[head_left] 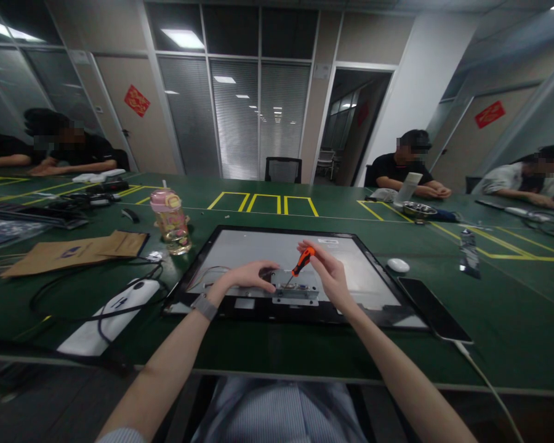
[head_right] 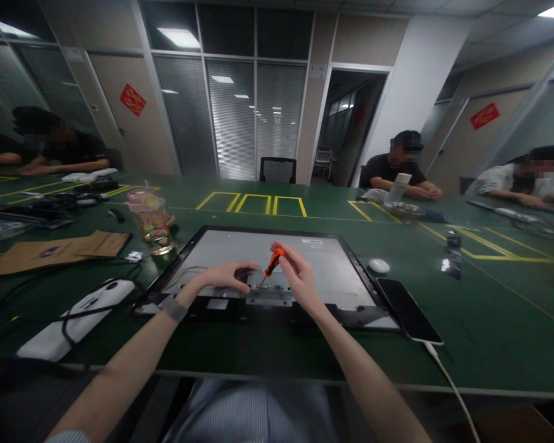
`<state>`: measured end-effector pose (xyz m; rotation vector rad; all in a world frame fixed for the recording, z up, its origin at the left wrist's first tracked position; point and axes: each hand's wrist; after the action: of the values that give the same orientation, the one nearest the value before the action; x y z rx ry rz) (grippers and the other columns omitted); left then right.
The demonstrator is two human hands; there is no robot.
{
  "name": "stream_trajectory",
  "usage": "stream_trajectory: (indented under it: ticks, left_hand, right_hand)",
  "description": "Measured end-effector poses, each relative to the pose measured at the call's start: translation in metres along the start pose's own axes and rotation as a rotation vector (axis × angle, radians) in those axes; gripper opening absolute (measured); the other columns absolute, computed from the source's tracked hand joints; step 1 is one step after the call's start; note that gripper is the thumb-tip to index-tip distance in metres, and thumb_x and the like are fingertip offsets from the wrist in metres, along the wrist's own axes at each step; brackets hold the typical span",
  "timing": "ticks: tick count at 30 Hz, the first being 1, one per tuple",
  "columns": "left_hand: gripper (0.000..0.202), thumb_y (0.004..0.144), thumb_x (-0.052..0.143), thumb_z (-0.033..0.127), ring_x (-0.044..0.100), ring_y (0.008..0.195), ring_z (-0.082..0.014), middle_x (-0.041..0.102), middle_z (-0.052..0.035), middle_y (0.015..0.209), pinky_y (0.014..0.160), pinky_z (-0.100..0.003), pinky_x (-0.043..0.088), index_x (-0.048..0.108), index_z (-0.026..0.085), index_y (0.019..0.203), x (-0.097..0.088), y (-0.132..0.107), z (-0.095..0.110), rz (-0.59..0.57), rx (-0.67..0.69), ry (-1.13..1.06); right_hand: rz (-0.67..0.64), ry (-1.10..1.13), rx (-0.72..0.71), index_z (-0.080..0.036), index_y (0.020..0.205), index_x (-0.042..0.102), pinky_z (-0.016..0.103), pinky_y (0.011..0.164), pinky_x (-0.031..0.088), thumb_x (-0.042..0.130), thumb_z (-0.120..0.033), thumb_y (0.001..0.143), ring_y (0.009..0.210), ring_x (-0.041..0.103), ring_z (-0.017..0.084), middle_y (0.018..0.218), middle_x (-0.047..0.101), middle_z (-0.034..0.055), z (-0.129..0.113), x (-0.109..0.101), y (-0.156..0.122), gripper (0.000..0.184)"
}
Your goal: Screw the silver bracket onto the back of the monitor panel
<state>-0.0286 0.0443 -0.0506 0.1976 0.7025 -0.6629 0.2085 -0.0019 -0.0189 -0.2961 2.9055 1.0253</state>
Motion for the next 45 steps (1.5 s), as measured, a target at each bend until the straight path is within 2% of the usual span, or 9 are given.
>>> stream_trajectory:
  ticks: [4, 9, 13, 20, 27, 29, 32, 40, 45]
  left_hand:
    - [0.072, 0.061, 0.075, 0.045, 0.046, 0.121, -0.0259, 0.049, -0.0069, 0.133, 0.103, -0.037, 0.034, 0.05, 0.023, 0.125, 0.001, 0.0, 0.0, -0.003, -0.005, -0.025]
    - [0.073, 0.062, 0.074, 0.047, 0.044, 0.123, -0.0258, 0.046, -0.0071, 0.135, 0.105, -0.037, 0.031, 0.049, 0.023, 0.126, 0.0, 0.002, -0.002, -0.02, -0.003, 0.001]
    - [0.072, 0.062, 0.075, 0.045, 0.045, 0.122, -0.0253, 0.048, -0.0073, 0.134, 0.105, -0.037, 0.032, 0.049, 0.022, 0.125, 0.0, 0.001, 0.0, -0.018, 0.015, -0.014]
    - [0.074, 0.061, 0.075, 0.044, 0.044, 0.123, -0.0261, 0.047, -0.008, 0.134, 0.104, -0.038, 0.032, 0.048, 0.021, 0.126, 0.0, -0.002, 0.006, -0.013, -0.034, -0.054]
    - [0.072, 0.062, 0.074, 0.045, 0.046, 0.121, -0.0253, 0.049, -0.0078, 0.133, 0.104, -0.037, 0.033, 0.05, 0.021, 0.125, 0.001, 0.0, 0.0, -0.01, 0.013, -0.041]
    - [0.071, 0.062, 0.074, 0.045, 0.046, 0.121, -0.0249, 0.049, -0.0074, 0.133, 0.103, -0.037, 0.034, 0.05, 0.022, 0.125, 0.001, 0.001, 0.0, -0.011, 0.022, -0.035]
    - [0.07, 0.062, 0.074, 0.045, 0.046, 0.12, -0.0251, 0.048, -0.007, 0.133, 0.103, -0.037, 0.033, 0.05, 0.023, 0.124, 0.0, 0.0, 0.001, -0.008, 0.019, -0.029]
    - [0.072, 0.061, 0.075, 0.044, 0.043, 0.123, -0.0263, 0.048, -0.0069, 0.134, 0.105, -0.039, 0.031, 0.05, 0.023, 0.125, 0.0, -0.001, 0.002, -0.004, -0.008, -0.028]
    - [0.072, 0.062, 0.074, 0.044, 0.042, 0.125, -0.0267, 0.046, -0.0071, 0.136, 0.106, -0.038, 0.031, 0.049, 0.021, 0.126, -0.001, -0.003, 0.009, -0.014, -0.038, -0.021]
  right_hand:
    - [-0.029, 0.073, 0.047, -0.026, 0.118, 0.057, 0.041, 0.086, 0.049, 0.055, -0.032, 0.084, 0.089, 0.064, 0.02, 0.098, 0.065, 0.0052, 0.001, 0.002, 0.001, 0.035]
    - [0.108, -0.027, -0.025, -0.025, 0.095, 0.068, 0.031, 0.071, 0.05, 0.067, -0.026, 0.074, 0.077, 0.057, 0.016, 0.082, 0.057, 0.0022, 0.004, 0.003, 0.003, 0.021]
    - [0.14, -0.031, -0.03, -0.023, 0.08, 0.068, 0.031, 0.07, 0.048, 0.064, -0.029, 0.077, 0.077, 0.056, 0.016, 0.08, 0.056, 0.0027, 0.001, 0.001, 0.002, 0.008]
    - [-0.002, 0.215, 0.1, -0.025, 0.105, 0.063, 0.037, 0.087, 0.045, 0.051, -0.035, 0.087, 0.091, 0.06, 0.019, 0.093, 0.065, 0.0042, 0.009, 0.0, 0.004, 0.024]
    - [-0.016, 0.423, 0.139, -0.023, 0.08, 0.066, 0.038, 0.093, 0.042, 0.061, -0.035, 0.08, 0.095, 0.056, 0.018, 0.095, 0.06, 0.0031, 0.008, 0.0, 0.004, 0.013]
    - [-0.038, 0.47, 0.192, -0.023, 0.085, 0.066, 0.039, 0.092, 0.043, 0.062, -0.035, 0.08, 0.089, 0.057, 0.017, 0.09, 0.06, 0.0025, 0.005, 0.001, 0.004, 0.013]
    - [-0.061, 0.486, 0.214, -0.024, 0.099, 0.061, 0.041, 0.089, 0.044, 0.057, -0.038, 0.083, 0.088, 0.059, 0.018, 0.086, 0.061, 0.0031, 0.001, 0.002, 0.004, 0.022]
    - [0.015, 0.266, 0.13, -0.023, 0.078, 0.059, 0.038, 0.088, 0.045, 0.059, -0.043, 0.08, 0.092, 0.058, 0.02, 0.089, 0.06, 0.0033, 0.006, 0.001, 0.006, 0.02]
    - [-0.019, 0.336, 0.153, -0.025, 0.101, 0.061, 0.038, 0.085, 0.047, 0.053, -0.039, 0.085, 0.089, 0.061, 0.019, 0.087, 0.062, 0.0032, 0.003, 0.001, 0.006, 0.022]
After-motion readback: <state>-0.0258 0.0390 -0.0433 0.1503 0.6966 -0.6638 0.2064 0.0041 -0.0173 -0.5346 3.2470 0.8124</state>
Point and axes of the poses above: each hand's wrist, its own y-axis towards the middle knuckle, its own x-axis out of the palm, z = x × y
